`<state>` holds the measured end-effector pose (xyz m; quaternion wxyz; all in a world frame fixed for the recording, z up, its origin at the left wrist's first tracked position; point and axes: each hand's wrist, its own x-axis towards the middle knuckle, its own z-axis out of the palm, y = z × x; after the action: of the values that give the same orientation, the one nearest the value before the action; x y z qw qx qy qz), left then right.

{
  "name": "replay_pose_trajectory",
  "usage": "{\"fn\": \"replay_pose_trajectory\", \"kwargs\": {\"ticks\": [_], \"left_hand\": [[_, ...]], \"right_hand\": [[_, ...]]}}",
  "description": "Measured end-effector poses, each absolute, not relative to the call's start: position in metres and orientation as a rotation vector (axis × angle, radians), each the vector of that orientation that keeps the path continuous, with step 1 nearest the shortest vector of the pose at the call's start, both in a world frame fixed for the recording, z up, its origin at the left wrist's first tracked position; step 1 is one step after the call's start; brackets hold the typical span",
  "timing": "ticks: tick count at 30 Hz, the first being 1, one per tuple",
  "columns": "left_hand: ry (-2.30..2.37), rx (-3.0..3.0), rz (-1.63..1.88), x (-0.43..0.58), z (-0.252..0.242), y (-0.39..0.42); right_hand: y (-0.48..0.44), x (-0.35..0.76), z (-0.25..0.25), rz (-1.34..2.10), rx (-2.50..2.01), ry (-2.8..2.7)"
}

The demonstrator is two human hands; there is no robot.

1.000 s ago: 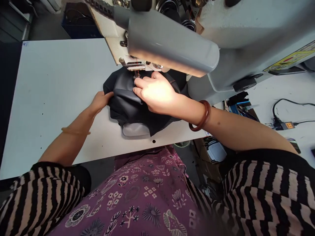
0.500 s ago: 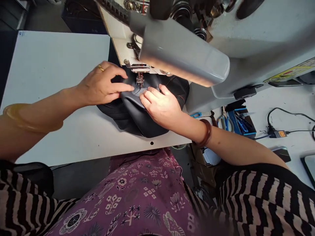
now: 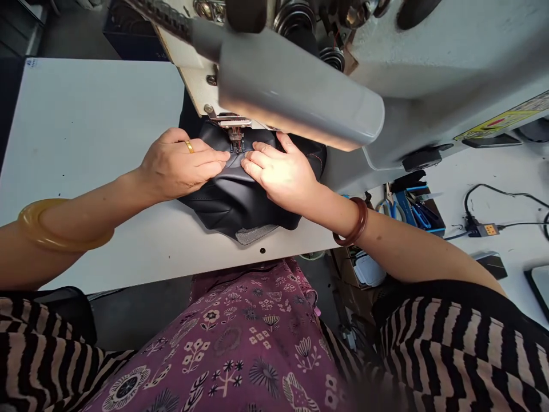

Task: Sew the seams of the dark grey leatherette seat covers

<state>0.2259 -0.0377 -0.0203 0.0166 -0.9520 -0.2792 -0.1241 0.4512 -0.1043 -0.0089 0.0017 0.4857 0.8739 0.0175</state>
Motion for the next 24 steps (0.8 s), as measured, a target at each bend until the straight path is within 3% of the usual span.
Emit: {"fn": "replay_pose_trajectory", "kwargs": {"ticks": [3,16,24], "left_hand": [[-0.713,-2.882,-0.247,0.226,-0.024,-0.042],[-0.469,-2.436,-0.745,0.236,-0.046,-0.053],[-0.619,-2.924,-0.453,0.228,-0.030,-0.030]], "right_hand": [[-0.101,0.455,-0.009,0.081,1.485,2.753],[-0.078,0.475,-0.012,0.344,1.165,2.877],[-0.101,0.446,-0.005,0.292,1.317,2.755]]}}
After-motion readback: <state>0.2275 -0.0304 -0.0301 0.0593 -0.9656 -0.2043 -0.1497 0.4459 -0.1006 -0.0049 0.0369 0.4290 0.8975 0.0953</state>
